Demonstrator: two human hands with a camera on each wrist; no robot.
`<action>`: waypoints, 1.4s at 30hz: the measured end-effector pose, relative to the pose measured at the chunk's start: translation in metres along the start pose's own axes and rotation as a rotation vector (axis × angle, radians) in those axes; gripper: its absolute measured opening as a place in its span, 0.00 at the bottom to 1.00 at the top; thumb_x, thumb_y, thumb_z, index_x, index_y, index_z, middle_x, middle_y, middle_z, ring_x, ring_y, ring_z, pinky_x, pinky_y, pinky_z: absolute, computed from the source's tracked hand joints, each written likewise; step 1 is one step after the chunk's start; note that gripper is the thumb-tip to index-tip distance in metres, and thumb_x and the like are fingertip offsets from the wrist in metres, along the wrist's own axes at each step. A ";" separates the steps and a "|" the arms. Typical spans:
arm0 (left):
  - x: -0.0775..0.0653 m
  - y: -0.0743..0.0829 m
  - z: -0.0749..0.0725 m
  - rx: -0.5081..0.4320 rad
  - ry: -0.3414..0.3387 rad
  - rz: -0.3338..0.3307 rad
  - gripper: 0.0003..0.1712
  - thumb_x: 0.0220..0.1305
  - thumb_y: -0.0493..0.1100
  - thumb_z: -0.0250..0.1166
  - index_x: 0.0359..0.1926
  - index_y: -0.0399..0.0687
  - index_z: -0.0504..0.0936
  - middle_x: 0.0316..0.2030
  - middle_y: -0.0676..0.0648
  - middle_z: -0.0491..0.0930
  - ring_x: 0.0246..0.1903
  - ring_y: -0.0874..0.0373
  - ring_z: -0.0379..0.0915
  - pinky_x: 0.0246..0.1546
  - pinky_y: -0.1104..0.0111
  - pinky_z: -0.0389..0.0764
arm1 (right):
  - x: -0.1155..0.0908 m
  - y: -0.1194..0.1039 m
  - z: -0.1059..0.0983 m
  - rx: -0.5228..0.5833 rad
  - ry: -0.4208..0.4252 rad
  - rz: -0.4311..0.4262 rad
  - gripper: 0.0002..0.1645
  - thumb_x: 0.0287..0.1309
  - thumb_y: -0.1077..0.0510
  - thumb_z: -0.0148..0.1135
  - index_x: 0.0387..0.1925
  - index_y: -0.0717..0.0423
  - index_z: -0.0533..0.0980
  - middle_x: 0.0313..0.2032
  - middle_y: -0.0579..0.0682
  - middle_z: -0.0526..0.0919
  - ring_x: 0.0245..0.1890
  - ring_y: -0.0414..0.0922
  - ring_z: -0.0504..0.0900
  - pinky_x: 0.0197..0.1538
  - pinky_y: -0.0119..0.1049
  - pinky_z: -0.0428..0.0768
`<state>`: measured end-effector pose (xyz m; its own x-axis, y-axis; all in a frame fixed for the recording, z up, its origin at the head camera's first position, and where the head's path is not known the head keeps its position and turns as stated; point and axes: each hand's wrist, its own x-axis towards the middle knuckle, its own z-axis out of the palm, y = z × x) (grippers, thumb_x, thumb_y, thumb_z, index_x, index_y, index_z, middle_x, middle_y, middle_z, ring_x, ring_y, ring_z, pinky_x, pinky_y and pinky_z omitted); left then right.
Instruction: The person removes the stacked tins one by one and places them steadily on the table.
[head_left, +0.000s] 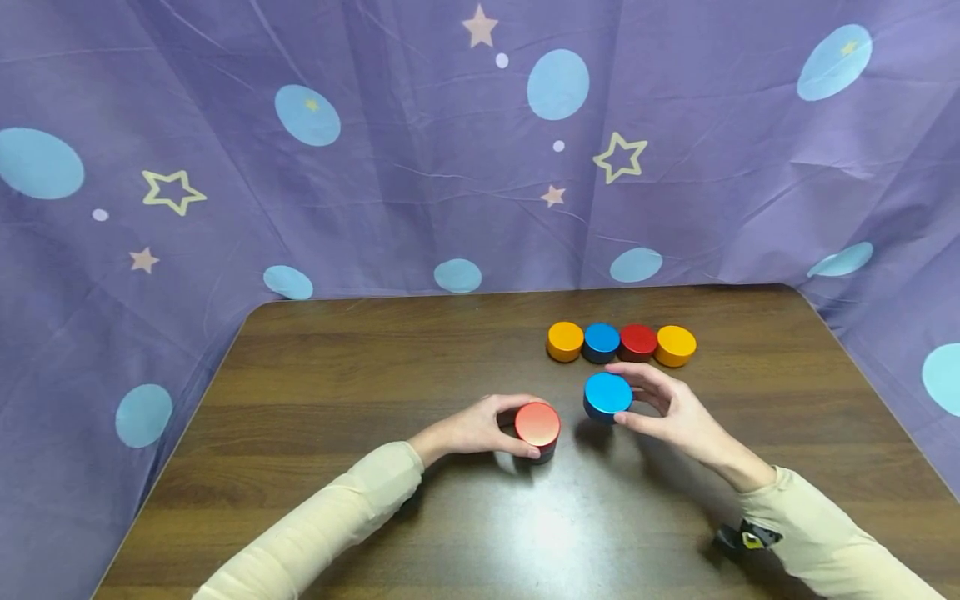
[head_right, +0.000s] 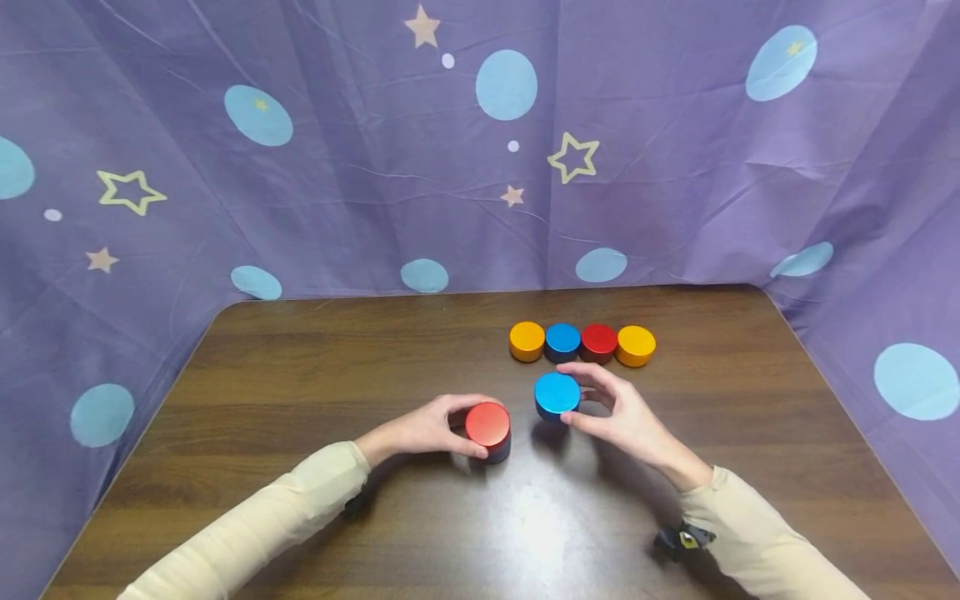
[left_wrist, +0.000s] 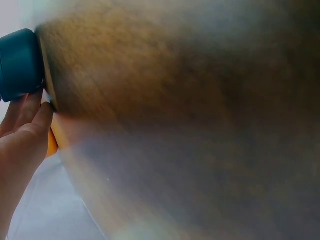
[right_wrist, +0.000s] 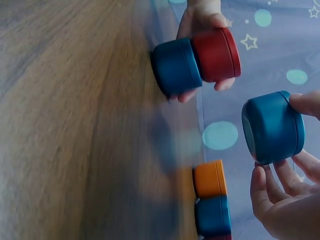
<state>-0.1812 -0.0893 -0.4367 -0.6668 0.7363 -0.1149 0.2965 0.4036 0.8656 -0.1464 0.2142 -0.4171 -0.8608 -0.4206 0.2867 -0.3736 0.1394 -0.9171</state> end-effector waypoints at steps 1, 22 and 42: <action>0.000 0.000 0.000 0.003 0.001 -0.001 0.36 0.53 0.47 0.75 0.64 0.51 0.73 0.53 0.59 0.76 0.54 0.66 0.69 0.59 0.68 0.67 | 0.000 0.000 -0.001 -0.005 0.005 0.003 0.33 0.53 0.72 0.67 0.61 0.65 0.68 0.58 0.61 0.73 0.54 0.43 0.76 0.57 0.28 0.71; -0.001 -0.001 0.000 0.009 0.019 0.007 0.36 0.52 0.48 0.76 0.62 0.54 0.74 0.51 0.61 0.77 0.52 0.66 0.70 0.57 0.68 0.68 | -0.024 0.033 -0.053 -0.080 0.174 0.090 0.32 0.53 0.74 0.65 0.60 0.71 0.67 0.54 0.46 0.77 0.50 0.35 0.77 0.52 0.23 0.73; -0.001 -0.003 0.001 0.016 0.021 0.010 0.36 0.51 0.48 0.76 0.62 0.55 0.74 0.50 0.63 0.77 0.52 0.68 0.70 0.58 0.70 0.67 | -0.040 0.059 -0.089 -0.154 0.319 0.154 0.31 0.56 0.72 0.64 0.61 0.68 0.67 0.49 0.35 0.77 0.46 0.28 0.77 0.47 0.18 0.73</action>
<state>-0.1807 -0.0904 -0.4402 -0.6778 0.7290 -0.0960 0.3140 0.4050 0.8587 -0.1647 0.3190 -0.4580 -0.9660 -0.0875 0.2432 -0.2585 0.3223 -0.9107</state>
